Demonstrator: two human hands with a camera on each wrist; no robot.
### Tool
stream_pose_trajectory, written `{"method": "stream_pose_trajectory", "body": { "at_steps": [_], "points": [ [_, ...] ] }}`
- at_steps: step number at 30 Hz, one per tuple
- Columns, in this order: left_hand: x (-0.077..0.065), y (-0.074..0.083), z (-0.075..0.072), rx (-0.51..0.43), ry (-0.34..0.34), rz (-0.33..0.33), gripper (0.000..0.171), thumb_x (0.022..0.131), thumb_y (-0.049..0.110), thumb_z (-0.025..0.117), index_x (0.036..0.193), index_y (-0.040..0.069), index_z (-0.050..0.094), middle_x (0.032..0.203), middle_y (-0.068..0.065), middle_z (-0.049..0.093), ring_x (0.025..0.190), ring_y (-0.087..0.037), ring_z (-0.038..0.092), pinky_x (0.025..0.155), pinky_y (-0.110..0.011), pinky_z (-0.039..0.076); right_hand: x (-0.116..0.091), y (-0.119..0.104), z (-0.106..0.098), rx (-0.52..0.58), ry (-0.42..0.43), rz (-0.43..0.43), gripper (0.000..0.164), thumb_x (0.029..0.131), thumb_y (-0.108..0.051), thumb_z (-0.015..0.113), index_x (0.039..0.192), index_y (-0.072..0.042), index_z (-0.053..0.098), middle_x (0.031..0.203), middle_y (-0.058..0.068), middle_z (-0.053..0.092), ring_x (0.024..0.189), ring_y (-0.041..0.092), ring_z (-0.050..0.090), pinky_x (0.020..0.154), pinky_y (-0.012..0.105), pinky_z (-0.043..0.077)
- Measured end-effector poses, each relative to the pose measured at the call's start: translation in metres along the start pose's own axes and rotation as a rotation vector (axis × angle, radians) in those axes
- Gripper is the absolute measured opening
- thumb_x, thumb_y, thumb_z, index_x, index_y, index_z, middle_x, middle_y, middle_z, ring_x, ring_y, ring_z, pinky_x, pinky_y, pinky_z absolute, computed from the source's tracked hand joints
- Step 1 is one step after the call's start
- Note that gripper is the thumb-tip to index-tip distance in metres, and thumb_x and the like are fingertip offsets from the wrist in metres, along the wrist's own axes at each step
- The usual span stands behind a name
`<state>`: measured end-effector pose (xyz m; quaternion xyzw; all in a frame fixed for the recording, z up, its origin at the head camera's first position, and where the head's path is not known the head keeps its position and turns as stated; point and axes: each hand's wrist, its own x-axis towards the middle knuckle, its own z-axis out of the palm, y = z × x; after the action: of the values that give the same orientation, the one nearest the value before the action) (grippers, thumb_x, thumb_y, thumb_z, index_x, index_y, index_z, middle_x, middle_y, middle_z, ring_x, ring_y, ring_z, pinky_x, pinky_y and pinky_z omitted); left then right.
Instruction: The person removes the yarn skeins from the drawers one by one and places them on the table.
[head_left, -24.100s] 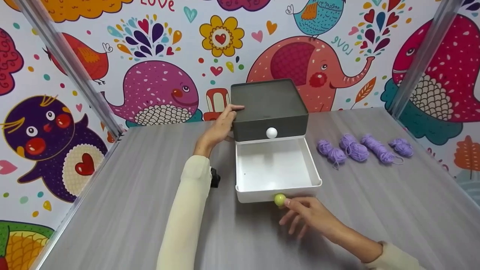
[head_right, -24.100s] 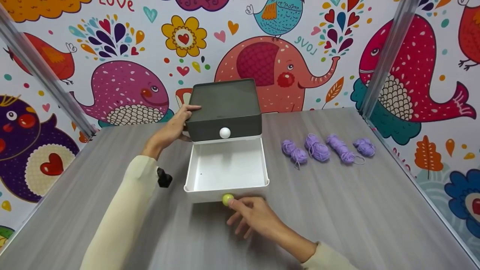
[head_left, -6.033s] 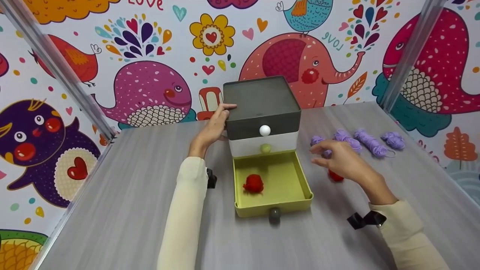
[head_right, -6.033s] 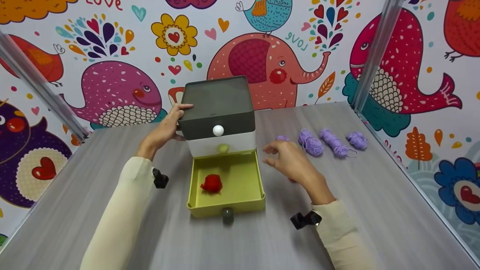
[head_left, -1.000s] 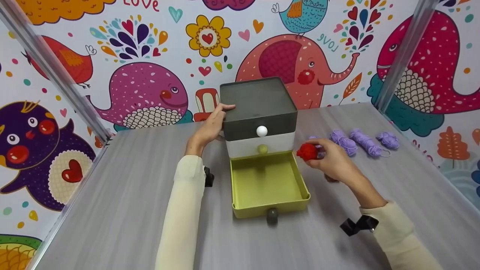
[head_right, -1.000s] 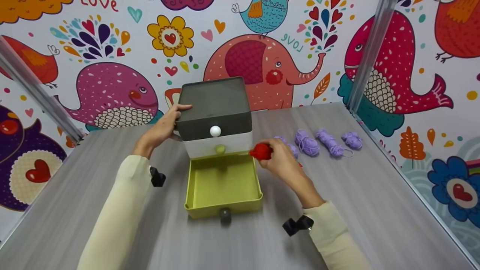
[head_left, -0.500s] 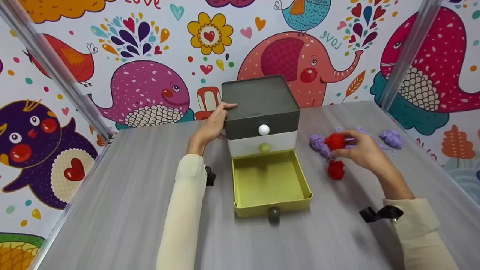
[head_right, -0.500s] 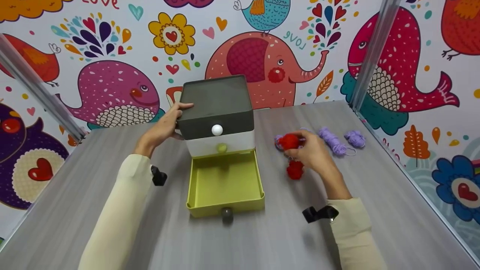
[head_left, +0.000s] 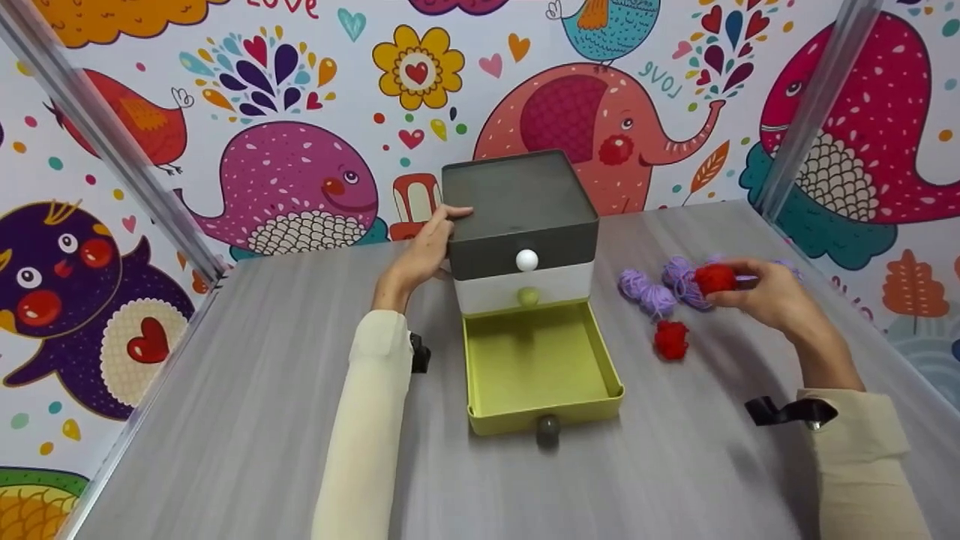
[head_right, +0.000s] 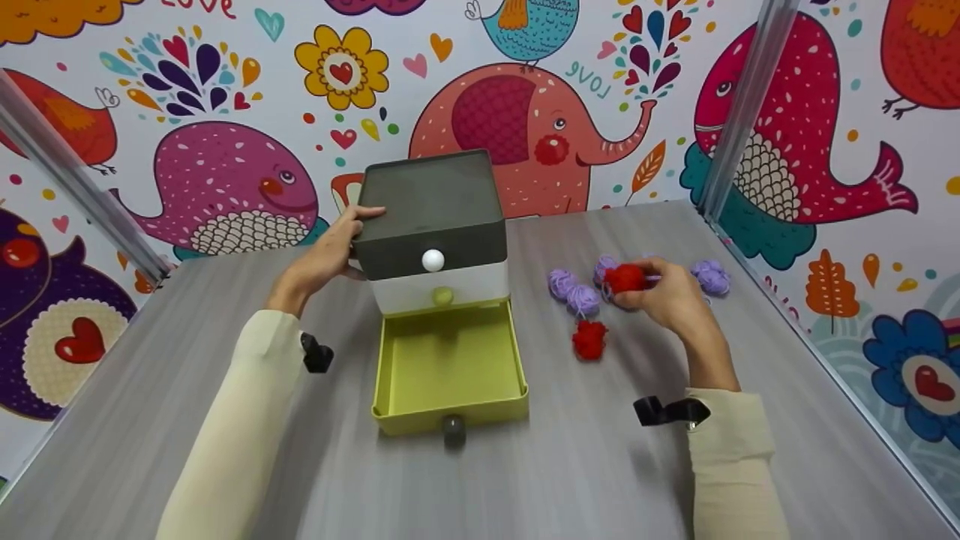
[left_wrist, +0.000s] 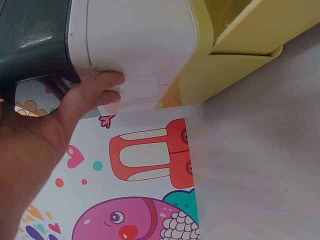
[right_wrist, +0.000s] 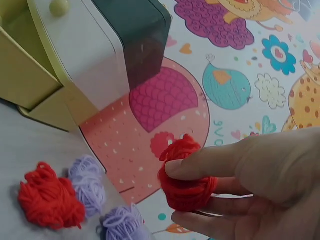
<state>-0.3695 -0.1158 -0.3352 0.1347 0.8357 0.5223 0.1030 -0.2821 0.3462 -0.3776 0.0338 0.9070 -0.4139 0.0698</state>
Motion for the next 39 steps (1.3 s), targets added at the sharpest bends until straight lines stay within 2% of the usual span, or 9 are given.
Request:
{"method": "stream_pose_trajectory", "body": {
  "at_steps": [2,5,12,18,22,26,29,35,39],
  "points": [
    [0.000,0.000,0.000,0.003,0.000,-0.001,0.041,0.108,0.036,0.026,0.146,0.037,0.041,0.146,-0.016,0.042,0.120,-0.036,0.058,0.096,-0.059,0.054,0.001,0.007,-0.003,-0.009,-0.009,0.020,0.076,0.092,-0.035,0.072,0.151,-0.002,0.037,0.144,0.029,0.044,0.126,0.044,0.044,0.087,0.025,0.051],
    [0.000,0.000,0.000,0.007,0.000,-0.003,0.042,0.107,0.036,0.026,0.146,0.037,0.041,0.146,-0.016,0.042,0.120,-0.036,0.058,0.095,-0.059,0.054,0.004,0.015,-0.005,-0.005,-0.019,0.036,0.076,0.092,-0.034,0.072,0.150,0.000,0.038,0.145,0.030,0.042,0.126,0.044,0.043,0.086,0.023,0.049],
    [-0.001,-0.002,0.002,-0.011,0.001,0.009,0.041,0.108,0.035,0.026,0.147,0.034,0.040,0.142,-0.017,0.045,0.118,-0.037,0.060,0.094,-0.059,0.054,0.009,0.028,-0.001,-0.032,-0.046,0.081,0.073,0.091,-0.027,0.073,0.147,0.005,0.039,0.142,0.032,0.037,0.123,0.045,0.039,0.098,0.043,0.045],
    [0.000,-0.003,0.003,-0.001,0.014,0.029,0.042,0.107,0.033,0.026,0.146,0.032,0.040,0.149,-0.018,0.039,0.122,-0.040,0.057,0.093,-0.065,0.052,0.012,0.034,0.003,-0.095,-0.083,0.147,0.071,0.090,-0.023,0.072,0.146,0.007,0.039,0.131,0.029,0.043,0.115,0.042,0.041,0.092,0.040,0.045],
    [0.000,-0.003,0.003,0.011,0.020,0.028,0.042,0.107,0.035,0.026,0.146,0.032,0.040,0.152,-0.017,0.035,0.125,-0.040,0.053,0.095,-0.067,0.050,0.013,0.037,0.005,-0.105,-0.110,0.159,0.070,0.090,-0.024,0.073,0.145,0.006,0.041,0.130,0.029,0.045,0.117,0.042,0.041,0.098,0.047,0.047],
    [0.000,-0.001,0.003,0.007,0.017,0.030,0.041,0.108,0.035,0.025,0.146,0.032,0.040,0.148,-0.018,0.039,0.121,-0.040,0.056,0.095,-0.065,0.051,0.014,0.038,0.006,-0.106,-0.128,0.157,0.068,0.090,-0.023,0.074,0.144,0.006,0.043,0.131,0.030,0.046,0.117,0.043,0.042,0.104,0.054,0.045],
    [-0.001,0.000,0.002,0.005,0.015,0.032,0.041,0.108,0.035,0.025,0.147,0.032,0.040,0.145,-0.018,0.041,0.118,-0.039,0.059,0.094,-0.064,0.052,0.015,0.037,0.008,-0.099,-0.134,0.157,0.065,0.090,-0.018,0.073,0.142,0.008,0.044,0.131,0.031,0.047,0.117,0.043,0.043,0.106,0.053,0.046],
    [0.000,0.000,0.002,0.009,0.028,0.032,0.042,0.107,0.034,0.025,0.146,0.032,0.041,0.148,-0.018,0.040,0.118,-0.039,0.057,0.093,-0.065,0.052,0.018,0.039,0.012,-0.092,-0.145,0.173,0.062,0.089,-0.011,0.074,0.139,0.011,0.045,0.131,0.032,0.050,0.113,0.040,0.048,0.095,0.037,0.055],
    [-0.001,-0.001,0.003,0.000,0.026,0.032,0.042,0.107,0.034,0.025,0.146,0.031,0.041,0.146,-0.018,0.040,0.117,-0.039,0.058,0.092,-0.064,0.053,0.018,0.040,0.013,-0.120,-0.152,0.170,0.058,0.088,-0.012,0.074,0.134,0.011,0.049,0.127,0.032,0.053,0.110,0.039,0.050,0.096,0.043,0.054]
  ]
}}
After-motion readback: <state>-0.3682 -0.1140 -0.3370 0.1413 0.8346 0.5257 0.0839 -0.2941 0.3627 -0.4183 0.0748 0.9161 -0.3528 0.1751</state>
